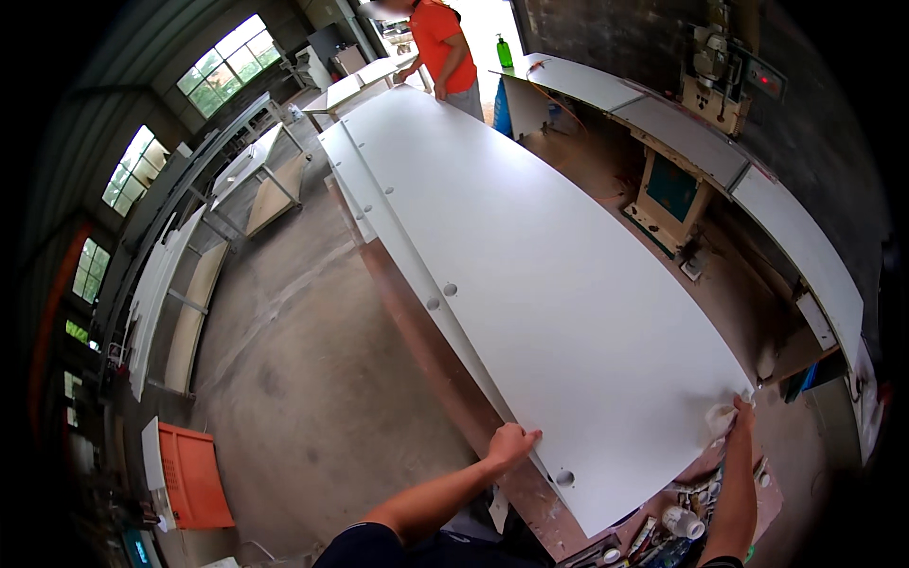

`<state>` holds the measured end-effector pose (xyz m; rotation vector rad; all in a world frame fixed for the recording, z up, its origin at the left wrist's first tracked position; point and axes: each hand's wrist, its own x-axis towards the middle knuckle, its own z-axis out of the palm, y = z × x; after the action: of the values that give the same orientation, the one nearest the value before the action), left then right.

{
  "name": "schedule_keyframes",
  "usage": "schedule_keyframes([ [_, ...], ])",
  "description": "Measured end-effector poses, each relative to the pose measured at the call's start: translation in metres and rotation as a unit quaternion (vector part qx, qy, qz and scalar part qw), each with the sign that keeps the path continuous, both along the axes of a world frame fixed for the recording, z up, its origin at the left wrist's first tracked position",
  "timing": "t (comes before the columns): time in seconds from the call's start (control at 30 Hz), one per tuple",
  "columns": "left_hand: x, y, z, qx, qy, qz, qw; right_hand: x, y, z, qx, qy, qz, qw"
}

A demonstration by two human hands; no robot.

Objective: The person wipes a large white furniture panel using a cloth and liquid from a bottle, flips the panel over with assistance, uses a scraper on the edges, and continues wiping the surface.

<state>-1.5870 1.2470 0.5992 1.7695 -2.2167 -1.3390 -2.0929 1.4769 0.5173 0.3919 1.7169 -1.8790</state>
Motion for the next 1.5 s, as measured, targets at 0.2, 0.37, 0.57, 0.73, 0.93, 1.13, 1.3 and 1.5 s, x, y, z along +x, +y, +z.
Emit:
schedule_keyframes([
  [0.2, 0.006, -0.002, 0.001, 0.028, 0.008, 0.011, 1.000, 0.005, -0.002, -0.002, 0.002, -0.004, -0.010, 1.000],
  [0.37, 0.007, -0.001, -0.003, 0.006, 0.018, -0.001, 1.000, 0.000, 0.003, -0.011, -0.012, 0.013, 0.002, 1.000],
  [0.57, 0.007, -0.001, -0.002, 0.021, -0.013, 0.002, 1.000, 0.002, 0.009, -0.017, 0.028, 0.037, 0.002, 0.999],
  [0.73, 0.008, 0.001, -0.005, 0.013, -0.005, 0.016, 1.000, -0.001, 0.009, -0.014, 0.020, 0.022, 0.023, 0.999],
  [0.93, 0.006, -0.006, 0.008, 0.020, 0.006, 0.023, 1.000, -0.003, 0.009, -0.002, 0.025, -0.013, 0.030, 0.999],
  [1.13, 0.034, -0.003, -0.025, 0.049, 0.082, 0.027, 0.995, -0.006, 0.014, 0.001, 0.051, -0.015, 0.107, 0.993],
  [1.3, 0.039, 0.000, -0.002, 0.173, 0.206, 0.071, 0.961, 0.016, 0.005, 0.014, 0.007, -0.062, 0.043, 0.997],
  [1.5, 0.039, 0.006, 0.009, 0.230, 0.178, 0.056, 0.955, 0.021, -0.005, 0.025, 0.026, -0.073, 0.054, 0.996],
])
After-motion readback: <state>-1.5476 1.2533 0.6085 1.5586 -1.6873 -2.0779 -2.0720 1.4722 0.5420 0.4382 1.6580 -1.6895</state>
